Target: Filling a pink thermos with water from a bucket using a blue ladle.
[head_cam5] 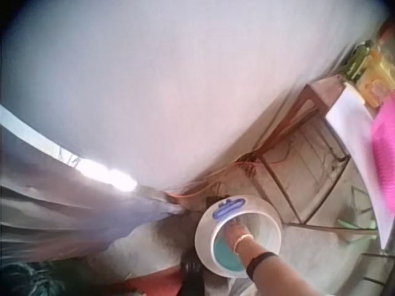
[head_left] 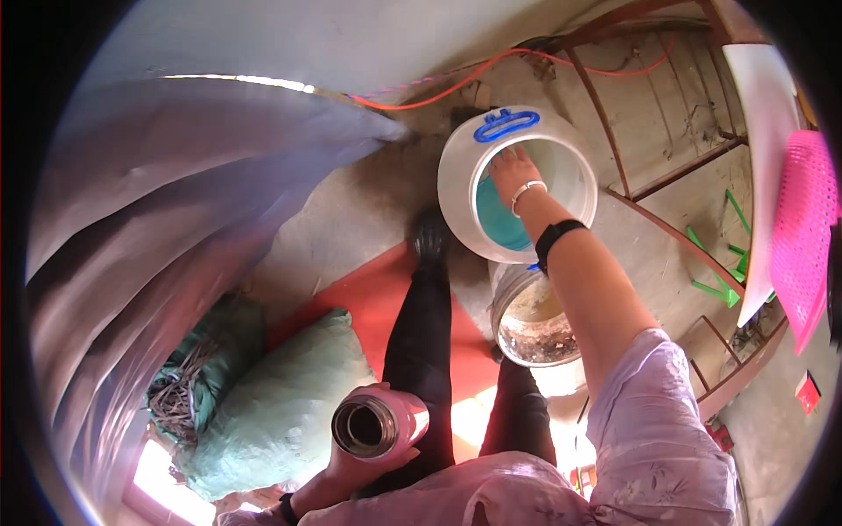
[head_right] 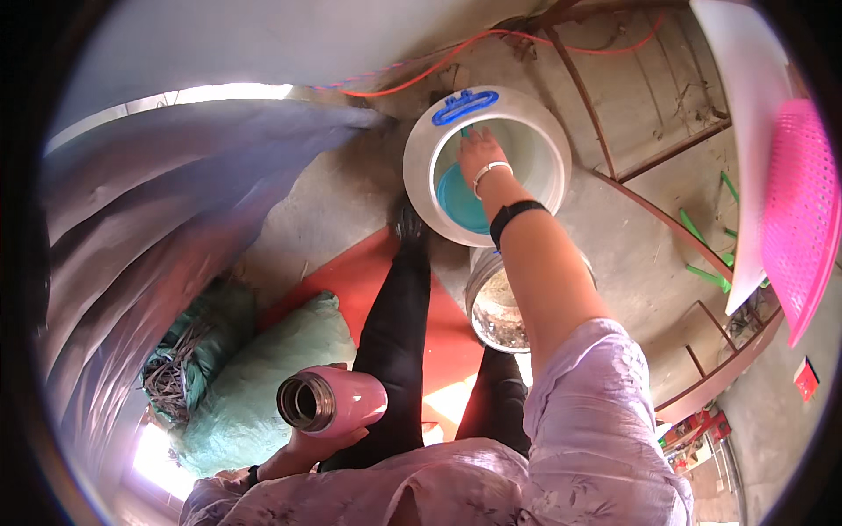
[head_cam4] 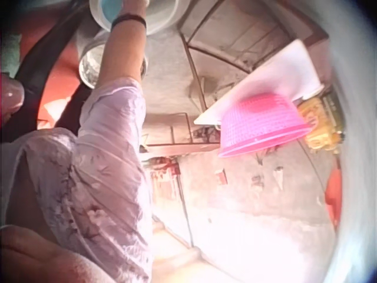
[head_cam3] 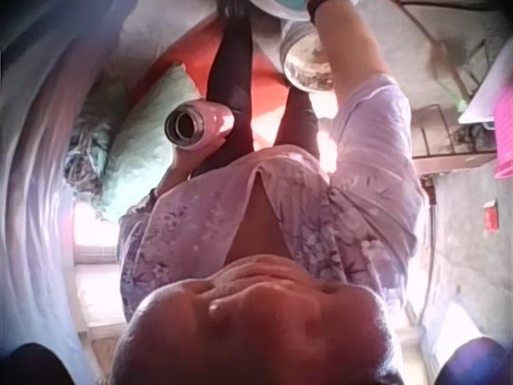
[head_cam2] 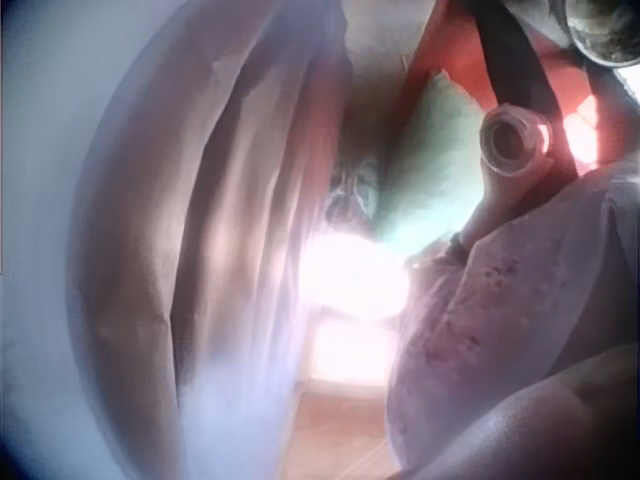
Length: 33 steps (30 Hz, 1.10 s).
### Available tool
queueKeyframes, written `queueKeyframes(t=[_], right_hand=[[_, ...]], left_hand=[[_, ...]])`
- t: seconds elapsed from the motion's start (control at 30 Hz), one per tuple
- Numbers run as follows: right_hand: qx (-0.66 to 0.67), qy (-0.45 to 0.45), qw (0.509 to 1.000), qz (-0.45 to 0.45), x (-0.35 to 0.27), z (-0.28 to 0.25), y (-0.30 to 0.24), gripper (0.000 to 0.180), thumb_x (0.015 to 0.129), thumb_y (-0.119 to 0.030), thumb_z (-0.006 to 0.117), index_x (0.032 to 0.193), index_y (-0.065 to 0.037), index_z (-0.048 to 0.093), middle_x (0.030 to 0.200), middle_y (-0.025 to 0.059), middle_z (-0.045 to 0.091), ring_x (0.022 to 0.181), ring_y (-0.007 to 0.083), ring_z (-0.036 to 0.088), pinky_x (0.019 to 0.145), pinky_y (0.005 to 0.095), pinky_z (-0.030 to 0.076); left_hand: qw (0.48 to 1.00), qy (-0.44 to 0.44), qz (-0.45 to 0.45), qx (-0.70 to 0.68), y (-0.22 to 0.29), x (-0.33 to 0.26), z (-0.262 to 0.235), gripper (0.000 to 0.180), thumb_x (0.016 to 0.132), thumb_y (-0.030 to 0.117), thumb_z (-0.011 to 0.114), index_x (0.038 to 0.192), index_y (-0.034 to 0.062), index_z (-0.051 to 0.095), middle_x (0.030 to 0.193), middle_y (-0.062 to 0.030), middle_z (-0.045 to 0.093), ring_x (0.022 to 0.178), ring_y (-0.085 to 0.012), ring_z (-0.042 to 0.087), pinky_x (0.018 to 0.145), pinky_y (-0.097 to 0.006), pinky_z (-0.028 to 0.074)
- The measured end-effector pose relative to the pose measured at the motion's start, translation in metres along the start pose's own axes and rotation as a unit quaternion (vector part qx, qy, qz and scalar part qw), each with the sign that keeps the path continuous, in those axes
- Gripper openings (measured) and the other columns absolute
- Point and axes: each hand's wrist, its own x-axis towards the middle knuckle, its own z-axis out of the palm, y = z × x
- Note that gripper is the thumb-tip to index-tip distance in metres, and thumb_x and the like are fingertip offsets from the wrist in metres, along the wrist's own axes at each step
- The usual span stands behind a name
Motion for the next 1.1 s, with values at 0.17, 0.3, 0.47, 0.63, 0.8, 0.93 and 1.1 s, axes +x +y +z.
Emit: queueKeyframes(t=[0.17, 0.3, 0.47, 0.63, 0.8, 0.93, 1.1], right_hand=[[-0.118, 0.102, 0.985, -0.071, 0.021, 0.018, -0.003, 0.034, 0.084, -0.018, 0.056, 0.117, -0.015, 0.065, 0.128, -0.0017, 0.058, 0.130, 0.0211, 0.043, 0.115, 0.0465, 0.019], [-0.304, -0.119, 0.945, -0.030, 0.025, 0.008, 0.001, 0.042, 0.086, -0.019, 0.055, 0.128, -0.016, 0.059, 0.135, 0.0009, 0.054, 0.136, 0.0209, 0.037, 0.116, 0.0463, 0.016], [-0.140, -0.193, 0.970, 0.043, 0.021, -0.021, 0.029, 0.036, 0.086, -0.017, 0.057, 0.121, -0.014, 0.064, 0.128, 0.0050, 0.060, 0.131, 0.0239, 0.044, 0.115, 0.0446, 0.017], [-0.065, -0.145, 0.986, -0.053, 0.014, -0.036, 0.024, 0.031, 0.082, -0.016, 0.064, 0.112, -0.010, 0.069, 0.115, 0.0110, 0.068, 0.111, 0.0286, 0.062, 0.098, 0.0394, 0.045], [0.004, -0.230, 0.973, 0.005, 0.006, -0.050, 0.009, 0.023, 0.082, -0.017, 0.066, 0.103, -0.009, 0.072, 0.106, 0.0089, 0.070, 0.102, 0.0283, 0.066, 0.084, 0.0411, 0.053], [0.138, -0.392, 0.905, 0.087, 0.004, -0.060, 0.004, 0.024, 0.082, -0.017, 0.065, 0.103, -0.011, 0.072, 0.106, 0.0096, 0.070, 0.103, 0.0280, 0.066, 0.086, 0.0400, 0.053], [0.162, -0.240, 0.944, 0.156, -0.004, -0.048, -0.029, 0.028, 0.084, -0.014, 0.064, 0.111, -0.009, 0.070, 0.117, 0.0121, 0.066, 0.112, 0.0286, 0.062, 0.089, 0.0395, 0.052]], left_hand=[[1.000, -0.009, -0.013, 0.021, -0.004, 0.008, -0.002, 0.087, 0.060, 0.022, 0.090, 0.131, 0.0051, 0.043, 0.125, -0.0095, 0.052, 0.114, -0.0210, 0.054, 0.098, -0.037, 0.044], [0.999, -0.017, -0.038, -0.007, -0.001, 0.010, -0.001, 0.084, 0.061, 0.022, 0.089, 0.130, 0.0059, 0.044, 0.125, -0.0101, 0.051, 0.115, -0.0213, 0.053, 0.098, -0.037, 0.043], [1.000, -0.003, 0.019, -0.003, 0.000, 0.010, 0.002, 0.085, 0.061, 0.021, 0.089, 0.131, 0.0057, 0.043, 0.126, -0.0103, 0.050, 0.116, -0.0221, 0.052, 0.099, -0.038, 0.043], [1.000, 0.009, 0.008, -0.024, -0.007, 0.003, 0.006, 0.086, 0.060, 0.021, 0.090, 0.131, 0.0058, 0.043, 0.127, -0.0106, 0.050, 0.116, -0.0224, 0.052, 0.099, -0.038, 0.042], [1.000, -0.019, -0.017, -0.002, -0.010, 0.000, 0.010, 0.086, 0.060, 0.021, 0.090, 0.131, 0.0063, 0.043, 0.128, -0.0110, 0.050, 0.117, -0.0227, 0.052, 0.099, -0.038, 0.042], [0.999, -0.025, 0.028, 0.033, -0.007, 0.001, 0.012, 0.086, 0.060, 0.020, 0.090, 0.131, 0.0064, 0.043, 0.128, -0.0109, 0.050, 0.117, -0.0228, 0.052, 0.099, -0.038, 0.042], [1.000, -0.022, 0.017, 0.009, 0.000, -0.002, 0.014, 0.087, 0.060, 0.019, 0.090, 0.132, 0.0066, 0.042, 0.128, -0.0105, 0.050, 0.117, -0.0224, 0.052, 0.100, -0.038, 0.042]])
